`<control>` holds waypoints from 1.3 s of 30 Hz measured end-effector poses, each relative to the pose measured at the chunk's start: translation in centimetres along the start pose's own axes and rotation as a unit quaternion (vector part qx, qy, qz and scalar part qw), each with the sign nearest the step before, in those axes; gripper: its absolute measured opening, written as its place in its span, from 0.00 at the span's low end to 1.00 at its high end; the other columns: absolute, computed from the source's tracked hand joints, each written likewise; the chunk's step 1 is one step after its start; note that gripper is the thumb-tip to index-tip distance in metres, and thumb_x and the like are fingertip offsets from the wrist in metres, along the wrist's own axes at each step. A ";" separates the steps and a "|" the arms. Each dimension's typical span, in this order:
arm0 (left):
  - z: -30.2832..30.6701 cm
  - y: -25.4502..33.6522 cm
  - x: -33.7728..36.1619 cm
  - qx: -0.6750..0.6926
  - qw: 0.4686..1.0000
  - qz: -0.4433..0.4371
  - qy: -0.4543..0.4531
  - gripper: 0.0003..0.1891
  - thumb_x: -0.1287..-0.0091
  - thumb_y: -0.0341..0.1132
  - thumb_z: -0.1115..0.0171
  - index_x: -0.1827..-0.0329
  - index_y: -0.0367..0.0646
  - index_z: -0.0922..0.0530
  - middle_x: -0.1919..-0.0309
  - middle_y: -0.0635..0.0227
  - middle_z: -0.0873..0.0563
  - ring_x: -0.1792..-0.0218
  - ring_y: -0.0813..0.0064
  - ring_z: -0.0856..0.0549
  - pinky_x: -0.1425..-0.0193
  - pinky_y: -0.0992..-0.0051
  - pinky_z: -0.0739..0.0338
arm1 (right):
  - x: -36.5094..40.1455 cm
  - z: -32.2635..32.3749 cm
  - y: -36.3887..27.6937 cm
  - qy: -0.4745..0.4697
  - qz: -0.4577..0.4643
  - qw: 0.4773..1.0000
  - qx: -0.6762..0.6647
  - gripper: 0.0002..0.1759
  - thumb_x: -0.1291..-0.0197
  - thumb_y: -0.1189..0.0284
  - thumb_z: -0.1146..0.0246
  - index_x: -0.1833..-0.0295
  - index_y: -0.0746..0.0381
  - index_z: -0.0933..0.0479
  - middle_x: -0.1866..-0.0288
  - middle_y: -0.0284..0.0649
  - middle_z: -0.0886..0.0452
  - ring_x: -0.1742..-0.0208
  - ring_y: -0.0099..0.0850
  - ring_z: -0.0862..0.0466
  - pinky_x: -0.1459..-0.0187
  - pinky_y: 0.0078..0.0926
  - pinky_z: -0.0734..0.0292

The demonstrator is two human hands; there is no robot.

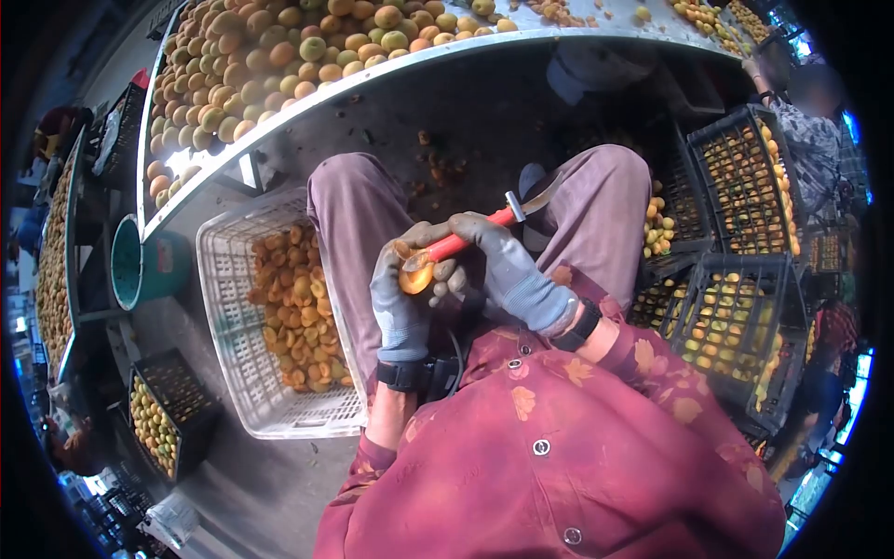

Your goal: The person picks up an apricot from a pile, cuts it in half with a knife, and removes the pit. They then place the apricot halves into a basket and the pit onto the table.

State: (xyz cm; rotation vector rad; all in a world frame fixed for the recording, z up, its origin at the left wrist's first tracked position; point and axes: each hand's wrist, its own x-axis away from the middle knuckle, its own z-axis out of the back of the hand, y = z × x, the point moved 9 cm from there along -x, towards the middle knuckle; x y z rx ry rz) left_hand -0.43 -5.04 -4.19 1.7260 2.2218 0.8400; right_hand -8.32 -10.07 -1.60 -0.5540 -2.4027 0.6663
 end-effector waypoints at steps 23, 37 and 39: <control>0.8 -0.7 1.4 -0.070 0.989 -0.010 0.127 0.24 0.25 0.51 0.51 0.41 0.40 0.27 0.57 0.67 0.16 0.64 0.77 0.16 0.69 0.82 0.23 | 0.4 -4.2 -3.4 -0.009 0.207 0.768 0.606 0.21 0.40 0.58 0.32 0.44 0.54 0.20 0.57 0.44 0.14 0.63 0.42 0.13 0.60 0.34 0.18; 3.8 13.9 2.9 -0.254 0.932 -0.094 0.241 0.28 0.24 0.51 0.53 0.38 0.33 0.24 0.54 0.61 0.15 0.66 0.76 0.18 0.67 0.82 0.23 | -2.3 4.2 -16.0 0.209 0.149 0.942 0.217 0.13 0.35 0.64 0.36 0.56 0.64 0.19 0.74 0.34 0.18 0.87 0.15 0.31 0.87 0.13 0.40; 7.3 17.3 5.0 -0.240 0.896 -0.168 0.332 0.28 0.25 0.51 0.51 0.37 0.35 0.25 0.53 0.61 0.17 0.64 0.75 0.19 0.66 0.82 0.23 | -3.9 6.0 -20.8 0.218 0.196 0.933 0.209 0.14 0.33 0.63 0.38 0.53 0.64 0.19 0.70 0.35 0.17 0.86 0.13 0.33 0.85 0.12 0.40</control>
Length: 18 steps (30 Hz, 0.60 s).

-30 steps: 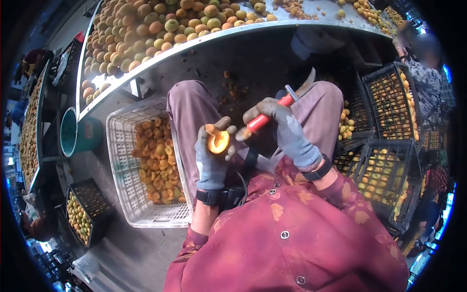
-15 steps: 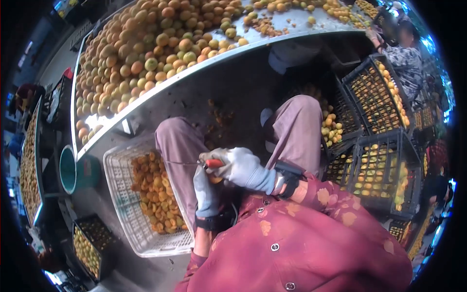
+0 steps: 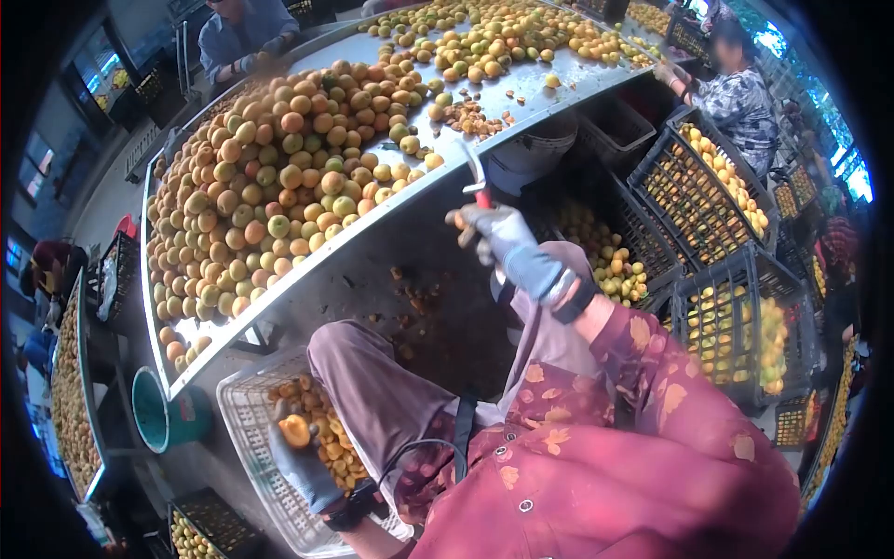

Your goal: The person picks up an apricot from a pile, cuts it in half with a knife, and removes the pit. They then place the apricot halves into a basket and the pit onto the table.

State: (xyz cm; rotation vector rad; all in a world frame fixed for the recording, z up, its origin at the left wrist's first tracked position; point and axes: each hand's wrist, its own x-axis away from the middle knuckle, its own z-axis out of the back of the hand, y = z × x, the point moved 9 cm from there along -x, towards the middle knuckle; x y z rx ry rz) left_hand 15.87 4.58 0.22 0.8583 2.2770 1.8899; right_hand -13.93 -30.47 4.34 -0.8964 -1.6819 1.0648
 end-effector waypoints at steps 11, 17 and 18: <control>19.2 -11.3 -8.8 -0.122 0.977 0.146 0.096 0.22 0.32 0.52 0.38 0.44 0.46 0.23 0.55 0.65 0.19 0.59 0.67 0.17 0.58 0.70 0.22 | -4.1 6.6 -4.0 0.003 0.093 0.995 -0.034 0.21 0.27 0.61 0.44 0.43 0.69 0.24 0.59 0.44 0.15 0.84 0.13 0.34 0.81 0.13 0.39; 10.1 -5.1 -10.2 -0.256 0.962 0.082 0.055 0.21 0.31 0.49 0.39 0.50 0.39 0.21 0.59 0.64 0.16 0.68 0.72 0.14 0.67 0.76 0.21 | 4.1 7.9 -4.1 0.032 0.064 0.989 0.128 0.29 0.27 0.50 0.48 0.40 0.67 0.24 0.73 0.40 0.17 0.89 0.12 0.35 0.86 0.11 0.44; 7.3 -3.1 -10.2 -0.260 0.963 0.065 0.040 0.21 0.31 0.49 0.39 0.50 0.38 0.20 0.59 0.64 0.15 0.66 0.73 0.14 0.66 0.76 0.20 | 4.5 8.0 -3.8 0.007 0.099 0.985 0.139 0.30 0.27 0.50 0.48 0.39 0.67 0.25 0.73 0.40 0.16 0.89 0.12 0.35 0.85 0.10 0.43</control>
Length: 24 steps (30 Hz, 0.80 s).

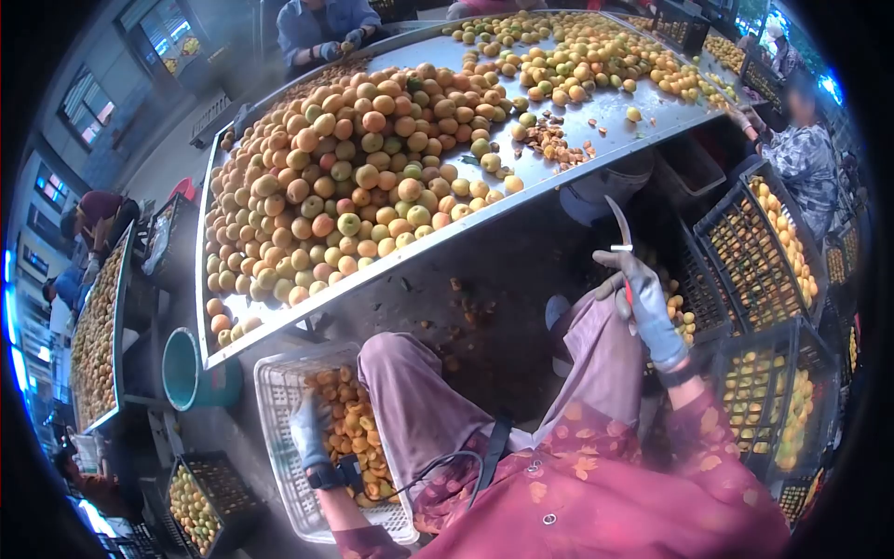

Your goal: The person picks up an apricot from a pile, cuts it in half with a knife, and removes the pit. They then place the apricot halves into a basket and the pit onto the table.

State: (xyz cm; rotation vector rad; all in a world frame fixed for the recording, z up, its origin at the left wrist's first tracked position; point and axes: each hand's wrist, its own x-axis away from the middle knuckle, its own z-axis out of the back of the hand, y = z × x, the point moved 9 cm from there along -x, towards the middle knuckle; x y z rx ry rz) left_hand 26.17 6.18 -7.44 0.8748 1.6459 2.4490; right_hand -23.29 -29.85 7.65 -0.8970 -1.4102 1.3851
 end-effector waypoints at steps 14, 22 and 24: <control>-20.0 23.6 -3.6 -0.428 0.755 -0.496 -0.005 0.14 0.31 0.39 0.43 0.46 0.52 0.16 0.54 0.61 0.12 0.54 0.65 0.13 0.53 0.71 0.20 | 2.3 1.3 4.4 0.015 0.139 0.988 -0.059 0.35 0.28 0.48 0.47 0.35 0.71 0.29 0.67 0.39 0.15 0.85 0.12 0.31 0.82 0.07 0.38; -24.6 25.0 -9.6 -0.369 0.867 -0.335 0.022 0.25 0.38 0.50 0.41 0.39 0.51 0.20 0.48 0.54 0.14 0.46 0.55 0.16 0.40 0.63 0.23 | 2.5 1.8 3.6 0.056 0.131 0.990 0.013 0.40 0.30 0.40 0.54 0.40 0.70 0.27 0.59 0.44 0.15 0.84 0.12 0.31 0.80 0.09 0.39; -25.3 24.4 -10.1 -0.424 0.831 -0.358 0.038 0.31 0.41 0.50 0.36 0.34 0.48 0.24 0.46 0.52 0.16 0.44 0.55 0.17 0.39 0.63 0.24 | 2.5 2.1 3.5 0.062 0.137 0.988 0.020 0.40 0.30 0.40 0.54 0.40 0.70 0.27 0.59 0.44 0.15 0.85 0.12 0.32 0.80 0.09 0.38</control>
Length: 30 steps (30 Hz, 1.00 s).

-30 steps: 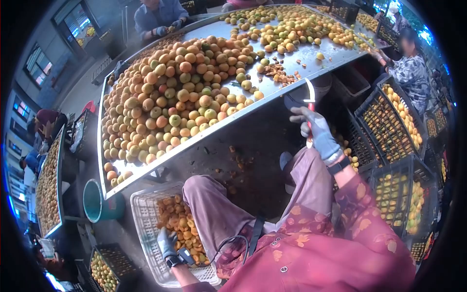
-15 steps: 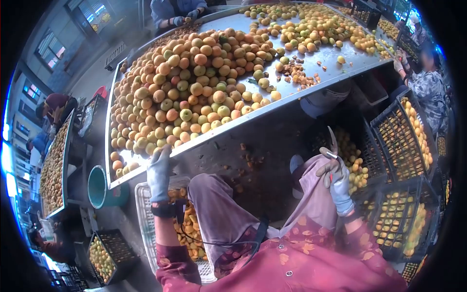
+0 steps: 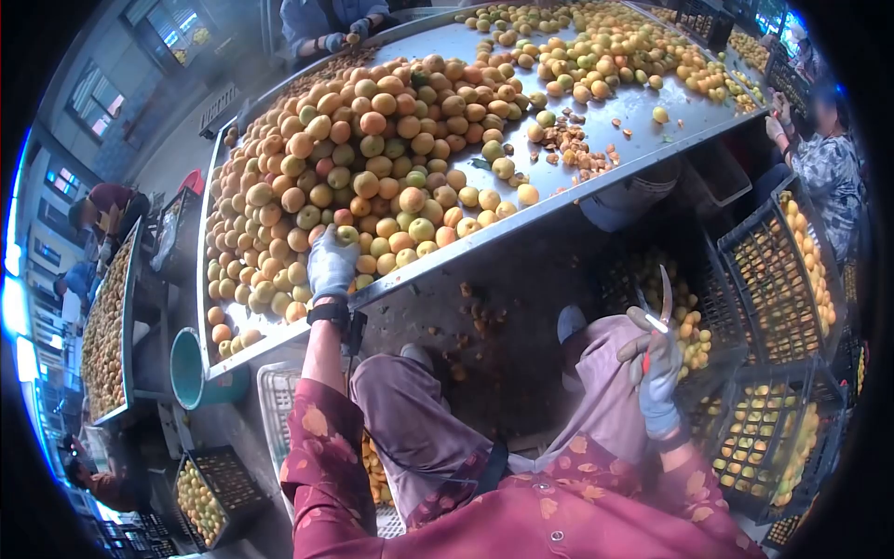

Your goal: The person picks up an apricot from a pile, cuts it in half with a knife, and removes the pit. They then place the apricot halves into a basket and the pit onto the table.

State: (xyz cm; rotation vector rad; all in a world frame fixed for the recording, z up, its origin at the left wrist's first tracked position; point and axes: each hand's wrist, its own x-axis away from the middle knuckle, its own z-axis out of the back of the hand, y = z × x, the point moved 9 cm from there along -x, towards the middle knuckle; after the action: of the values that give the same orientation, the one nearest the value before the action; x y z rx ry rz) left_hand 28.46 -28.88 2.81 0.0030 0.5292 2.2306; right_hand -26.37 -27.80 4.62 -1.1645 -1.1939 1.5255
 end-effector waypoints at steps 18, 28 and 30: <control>6.6 7.4 12.8 0.633 0.763 -0.004 -0.127 0.27 0.35 0.27 0.38 0.31 0.42 0.28 0.51 0.70 0.19 0.55 0.84 0.20 0.47 0.80 0.23 | -0.1 -1.3 0.0 -0.029 -0.094 0.991 -0.095 0.28 0.25 0.56 0.49 0.28 0.61 0.35 0.68 0.37 0.16 0.87 0.12 0.31 0.83 0.07 0.38; 4.8 10.1 27.3 0.589 0.779 0.028 -0.212 0.31 0.40 0.17 0.36 0.32 0.39 0.30 0.40 0.66 0.22 0.51 0.83 0.20 0.46 0.83 0.22 | 7.8 -11.2 -1.6 -0.258 -0.258 0.928 -0.080 0.19 0.28 0.59 0.43 0.46 0.64 0.23 0.68 0.33 0.17 0.82 0.14 0.31 0.76 0.13 0.35; 3.1 9.3 29.3 0.617 0.758 0.050 -0.206 0.31 0.41 0.17 0.36 0.31 0.38 0.30 0.36 0.66 0.24 0.45 0.80 0.21 0.40 0.81 0.25 | 8.8 -12.6 -2.8 -0.272 -0.261 0.924 -0.071 0.19 0.29 0.59 0.42 0.43 0.61 0.23 0.70 0.30 0.19 0.81 0.13 0.32 0.76 0.13 0.36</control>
State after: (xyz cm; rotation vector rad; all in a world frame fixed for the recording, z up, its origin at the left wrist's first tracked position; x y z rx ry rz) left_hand 2.86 -11.65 4.09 1.1836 1.6423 1.4849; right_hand -15.61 -16.41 4.55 -0.4322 -1.8351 1.3854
